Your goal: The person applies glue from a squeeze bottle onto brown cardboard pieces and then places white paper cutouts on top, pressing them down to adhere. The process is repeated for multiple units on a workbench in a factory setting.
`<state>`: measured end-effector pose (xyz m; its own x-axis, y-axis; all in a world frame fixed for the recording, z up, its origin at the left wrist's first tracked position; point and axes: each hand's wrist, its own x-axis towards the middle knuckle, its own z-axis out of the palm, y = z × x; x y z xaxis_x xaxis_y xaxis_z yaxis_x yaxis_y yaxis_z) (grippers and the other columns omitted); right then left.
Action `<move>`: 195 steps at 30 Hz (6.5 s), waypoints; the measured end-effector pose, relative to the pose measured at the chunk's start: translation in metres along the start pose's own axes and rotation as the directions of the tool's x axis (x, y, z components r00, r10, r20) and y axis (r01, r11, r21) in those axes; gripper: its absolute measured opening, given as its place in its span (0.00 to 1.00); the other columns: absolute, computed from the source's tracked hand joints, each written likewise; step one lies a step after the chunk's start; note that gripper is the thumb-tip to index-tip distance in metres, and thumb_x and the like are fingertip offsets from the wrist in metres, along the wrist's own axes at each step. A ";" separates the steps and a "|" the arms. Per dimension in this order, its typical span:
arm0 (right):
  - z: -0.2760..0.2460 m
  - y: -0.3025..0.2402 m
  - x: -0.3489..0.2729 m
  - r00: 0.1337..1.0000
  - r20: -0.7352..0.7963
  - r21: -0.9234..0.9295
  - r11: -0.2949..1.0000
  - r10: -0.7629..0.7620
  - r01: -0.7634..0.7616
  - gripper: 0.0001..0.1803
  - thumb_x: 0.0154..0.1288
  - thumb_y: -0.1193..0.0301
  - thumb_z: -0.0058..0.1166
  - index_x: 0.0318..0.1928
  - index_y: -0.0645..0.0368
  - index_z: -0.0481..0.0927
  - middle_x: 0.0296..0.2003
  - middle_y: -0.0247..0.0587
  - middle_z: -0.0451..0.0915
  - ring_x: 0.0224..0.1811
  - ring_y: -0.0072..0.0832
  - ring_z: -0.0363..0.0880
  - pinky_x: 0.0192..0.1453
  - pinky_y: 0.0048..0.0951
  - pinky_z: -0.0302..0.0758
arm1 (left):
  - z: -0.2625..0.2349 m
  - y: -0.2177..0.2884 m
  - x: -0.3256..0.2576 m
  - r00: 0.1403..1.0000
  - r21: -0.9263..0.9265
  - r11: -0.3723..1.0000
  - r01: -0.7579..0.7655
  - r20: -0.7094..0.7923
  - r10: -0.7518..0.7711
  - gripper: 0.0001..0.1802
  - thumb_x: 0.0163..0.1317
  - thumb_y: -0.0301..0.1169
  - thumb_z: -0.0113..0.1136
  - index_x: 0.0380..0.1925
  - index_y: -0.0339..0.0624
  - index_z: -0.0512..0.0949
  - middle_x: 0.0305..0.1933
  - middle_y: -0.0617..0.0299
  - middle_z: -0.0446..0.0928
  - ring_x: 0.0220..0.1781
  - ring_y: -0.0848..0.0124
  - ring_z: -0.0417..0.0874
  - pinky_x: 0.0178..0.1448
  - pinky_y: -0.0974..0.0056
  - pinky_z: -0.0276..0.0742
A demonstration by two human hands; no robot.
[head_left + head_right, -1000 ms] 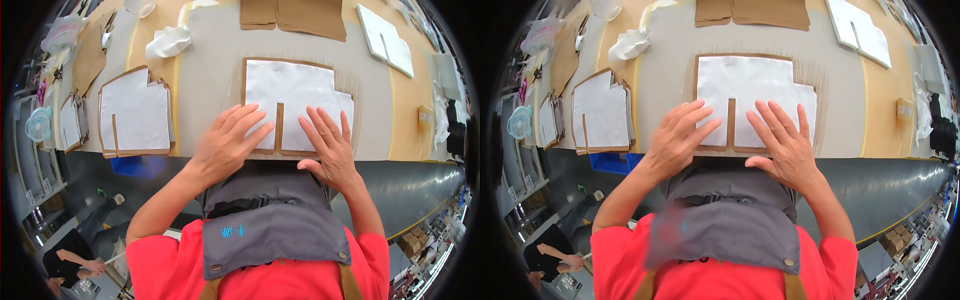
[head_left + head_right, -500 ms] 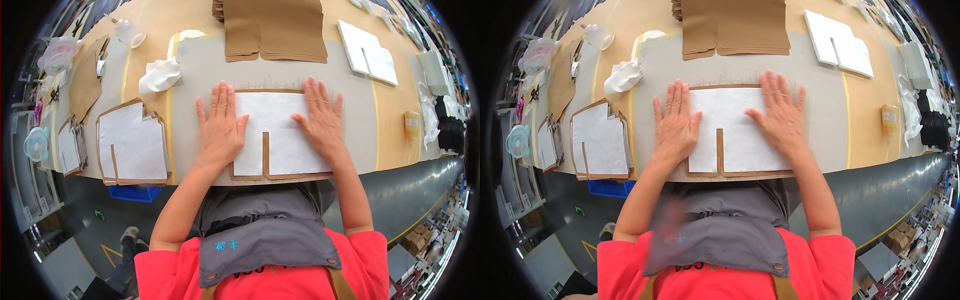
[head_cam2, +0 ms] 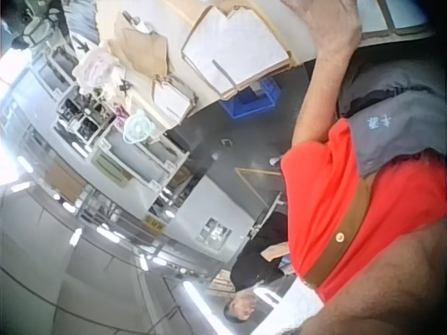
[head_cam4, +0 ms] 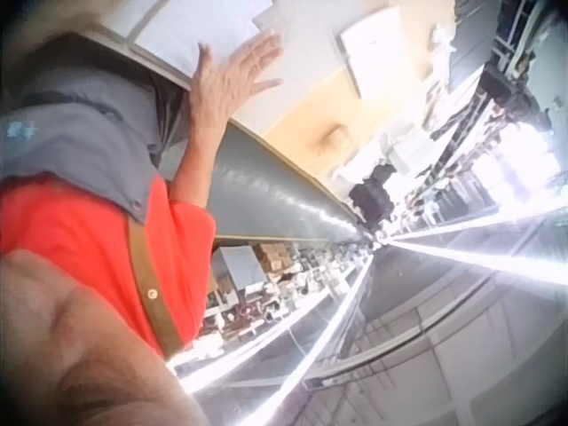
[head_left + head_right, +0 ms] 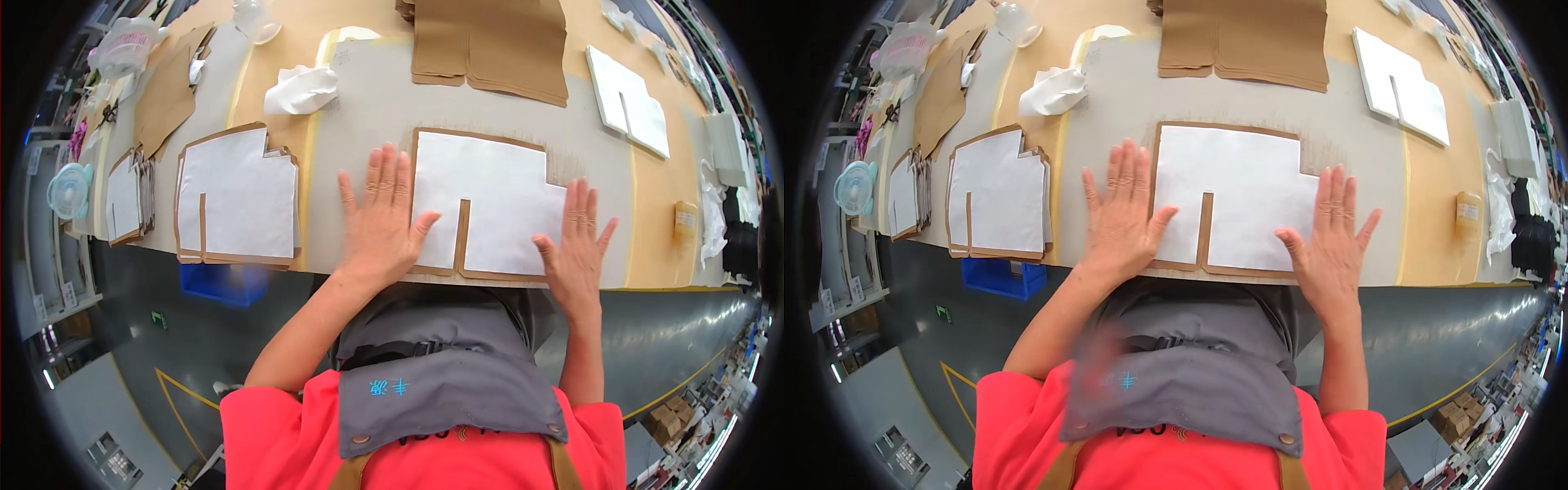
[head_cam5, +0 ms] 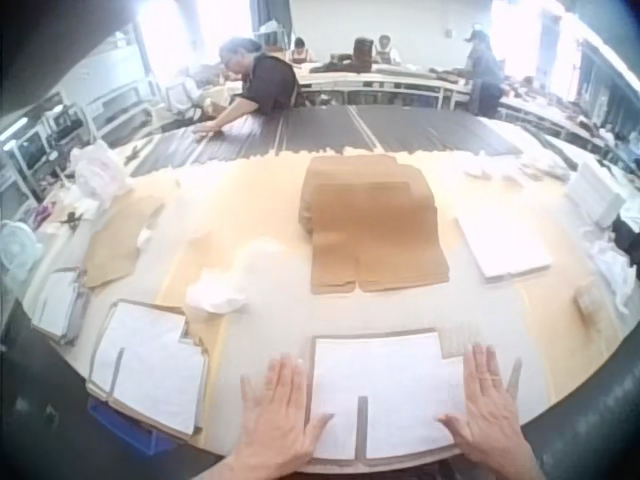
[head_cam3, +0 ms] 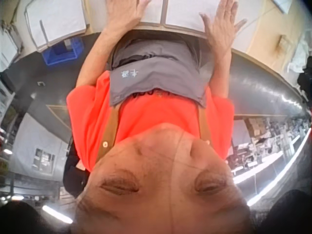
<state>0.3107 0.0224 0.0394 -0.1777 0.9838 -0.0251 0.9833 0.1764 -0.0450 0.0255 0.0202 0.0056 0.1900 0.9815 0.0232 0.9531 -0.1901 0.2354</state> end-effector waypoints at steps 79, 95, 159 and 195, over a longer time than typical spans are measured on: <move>-0.094 0.257 0.093 0.990 0.141 0.483 0.873 0.000 -0.069 0.10 0.75 0.69 0.49 0.49 0.61 0.77 0.39 0.28 0.76 0.46 0.17 0.71 0.54 0.20 0.69 | 0.018 0.086 0.030 0.720 -0.308 0.676 -0.669 -0.047 0.692 0.30 0.70 0.42 0.54 0.69 0.42 0.66 0.77 0.56 0.59 0.80 0.60 0.55 0.82 0.48 0.46; -0.041 0.075 0.095 0.961 -0.210 0.600 0.752 -0.181 0.273 0.15 0.68 0.72 0.58 0.54 0.57 0.80 0.49 0.37 0.83 0.49 0.33 0.79 0.59 0.31 0.74 | 0.057 0.174 -0.007 0.376 -0.485 0.287 -0.826 -0.095 0.922 0.38 0.72 0.56 0.42 0.72 0.42 0.60 0.78 0.53 0.56 0.80 0.61 0.53 0.83 0.49 0.44; 0.020 -0.081 0.238 0.792 -0.357 0.086 0.827 -0.496 0.556 0.06 0.67 0.69 0.56 0.34 0.59 0.80 0.33 0.40 0.80 0.38 0.39 0.80 0.43 0.39 0.77 | -0.132 -0.192 -0.034 0.835 -0.417 0.867 0.273 -0.344 -0.428 0.17 0.61 0.27 0.68 0.51 0.44 0.84 0.48 0.63 0.80 0.46 0.74 0.79 0.46 0.68 0.79; -0.021 0.048 0.219 0.814 -0.434 0.881 0.371 0.387 0.293 0.29 0.68 0.62 0.63 0.63 0.64 0.71 0.62 0.44 0.73 0.64 0.29 0.71 0.64 0.32 0.72 | -0.120 0.033 0.209 0.899 -0.674 0.598 -0.434 -0.372 0.233 0.15 0.72 0.29 0.53 0.56 0.42 0.78 0.41 0.55 0.84 0.45 0.74 0.85 0.49 0.65 0.79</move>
<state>0.3200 0.2474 0.0524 0.2536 0.8829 0.3952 0.2779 0.3248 -0.9040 0.0686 0.2221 0.1351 0.3048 0.8461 0.4373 0.3288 -0.5244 0.7854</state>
